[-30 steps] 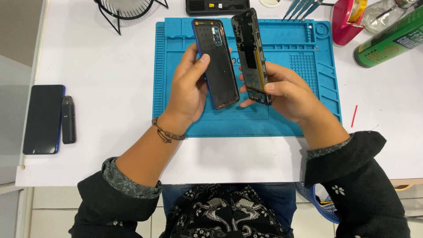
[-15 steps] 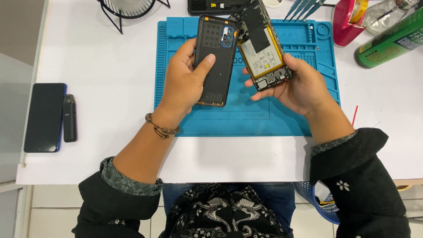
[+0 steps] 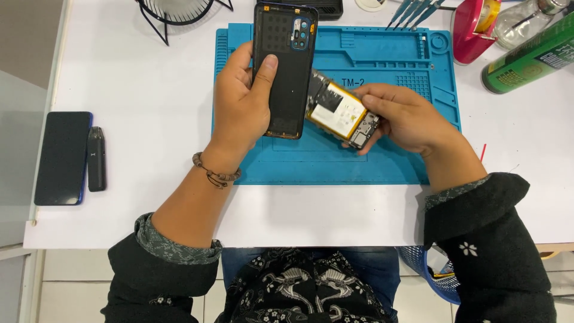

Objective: The person cleans the back and internal components of a disassembled smartphone using a small brush. They then clean the edges of the phone's frame and reassemble the device.

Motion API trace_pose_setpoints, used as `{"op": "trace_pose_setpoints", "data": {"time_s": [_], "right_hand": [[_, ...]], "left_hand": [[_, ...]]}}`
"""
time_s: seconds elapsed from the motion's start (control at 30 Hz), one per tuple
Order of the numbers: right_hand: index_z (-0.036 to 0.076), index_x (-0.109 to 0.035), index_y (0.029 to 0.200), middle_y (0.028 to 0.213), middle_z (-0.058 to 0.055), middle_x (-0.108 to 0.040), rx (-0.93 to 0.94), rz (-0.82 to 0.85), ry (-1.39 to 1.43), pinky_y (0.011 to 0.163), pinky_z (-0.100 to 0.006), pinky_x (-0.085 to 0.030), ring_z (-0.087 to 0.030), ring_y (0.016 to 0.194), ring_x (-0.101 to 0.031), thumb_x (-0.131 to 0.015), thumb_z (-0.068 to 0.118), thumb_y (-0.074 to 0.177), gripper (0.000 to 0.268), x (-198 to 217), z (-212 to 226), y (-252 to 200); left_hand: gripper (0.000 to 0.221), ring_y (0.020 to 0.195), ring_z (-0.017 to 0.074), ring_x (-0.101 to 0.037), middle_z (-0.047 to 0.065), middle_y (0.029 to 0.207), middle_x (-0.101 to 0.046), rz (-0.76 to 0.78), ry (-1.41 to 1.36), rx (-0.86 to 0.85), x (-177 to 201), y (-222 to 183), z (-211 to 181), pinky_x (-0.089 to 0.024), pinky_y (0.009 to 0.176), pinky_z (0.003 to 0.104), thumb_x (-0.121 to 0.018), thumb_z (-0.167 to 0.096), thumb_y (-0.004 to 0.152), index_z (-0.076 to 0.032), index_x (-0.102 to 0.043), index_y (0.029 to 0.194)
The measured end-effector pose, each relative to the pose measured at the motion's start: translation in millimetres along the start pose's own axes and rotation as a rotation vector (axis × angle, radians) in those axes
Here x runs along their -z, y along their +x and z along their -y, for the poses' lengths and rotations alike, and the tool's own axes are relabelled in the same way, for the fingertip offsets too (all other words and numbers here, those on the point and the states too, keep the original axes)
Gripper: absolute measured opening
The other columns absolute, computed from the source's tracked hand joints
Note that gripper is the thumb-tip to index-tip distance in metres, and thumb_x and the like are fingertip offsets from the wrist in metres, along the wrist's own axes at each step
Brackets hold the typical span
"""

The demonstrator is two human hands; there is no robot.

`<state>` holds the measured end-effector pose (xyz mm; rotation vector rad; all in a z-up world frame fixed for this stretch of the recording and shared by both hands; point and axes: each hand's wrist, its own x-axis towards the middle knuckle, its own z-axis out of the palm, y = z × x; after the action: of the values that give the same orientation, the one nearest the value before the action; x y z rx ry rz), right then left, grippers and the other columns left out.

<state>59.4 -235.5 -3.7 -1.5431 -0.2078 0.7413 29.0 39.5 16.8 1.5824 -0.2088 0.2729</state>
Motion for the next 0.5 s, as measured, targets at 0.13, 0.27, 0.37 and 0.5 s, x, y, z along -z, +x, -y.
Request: {"op": "trace_pose_setpoints", "data": {"time_s": [0.13, 0.27, 0.37, 0.5], "right_hand": [[0.002, -0.061, 0.138, 0.116, -0.017, -0.060, -0.080, 0.001, -0.259, 0.056, -0.040, -0.069, -0.034, 0.100, -0.072, -0.043, 0.026, 0.103, 0.046, -13, 16, -6], [0.003, -0.066, 0.133, 0.094, -0.023, -0.076, -0.171, 0.060, -0.318, 0.046, -0.036, -0.063, -0.032, 0.070, -0.077, -0.043, 0.023, 0.104, 0.042, -17, 22, -9], [0.003, -0.066, 0.133, 0.093, -0.024, -0.079, -0.211, 0.100, -0.355, 0.045, -0.036, -0.062, -0.033, 0.069, -0.079, -0.042, 0.023, 0.105, 0.042, -22, 26, -10], [0.006, -0.067, 0.132, 0.094, -0.020, -0.079, -0.250, 0.076, -0.471, 0.045, -0.034, -0.061, -0.028, 0.067, -0.078, -0.041, 0.023, 0.105, 0.041, -27, 29, -9]], "left_hand": [[0.033, 0.107, 0.0157, -0.072, 0.005, 0.119, -0.072, -0.012, 0.063, -0.021, 1, 0, 1, -0.064, 0.092, 0.028, -0.051, -0.028, 0.107, -0.007, -0.059, 0.131], [0.035, 0.083, 0.0088, -0.065, 0.000, 0.100, -0.071, 0.002, 0.125, 0.026, 0, -1, 2, -0.061, 0.070, 0.024, -0.047, -0.033, 0.107, -0.010, -0.061, 0.128], [0.036, 0.075, 0.0064, -0.062, -0.002, 0.092, -0.070, 0.009, 0.170, 0.024, 0, -2, 5, -0.058, 0.063, 0.023, -0.044, -0.034, 0.107, -0.011, -0.062, 0.128], [0.036, 0.070, 0.0048, -0.055, -0.004, 0.084, -0.065, 0.033, 0.144, 0.048, -2, -3, 8, -0.052, 0.058, 0.021, -0.042, -0.032, 0.108, -0.010, -0.062, 0.129]]}}
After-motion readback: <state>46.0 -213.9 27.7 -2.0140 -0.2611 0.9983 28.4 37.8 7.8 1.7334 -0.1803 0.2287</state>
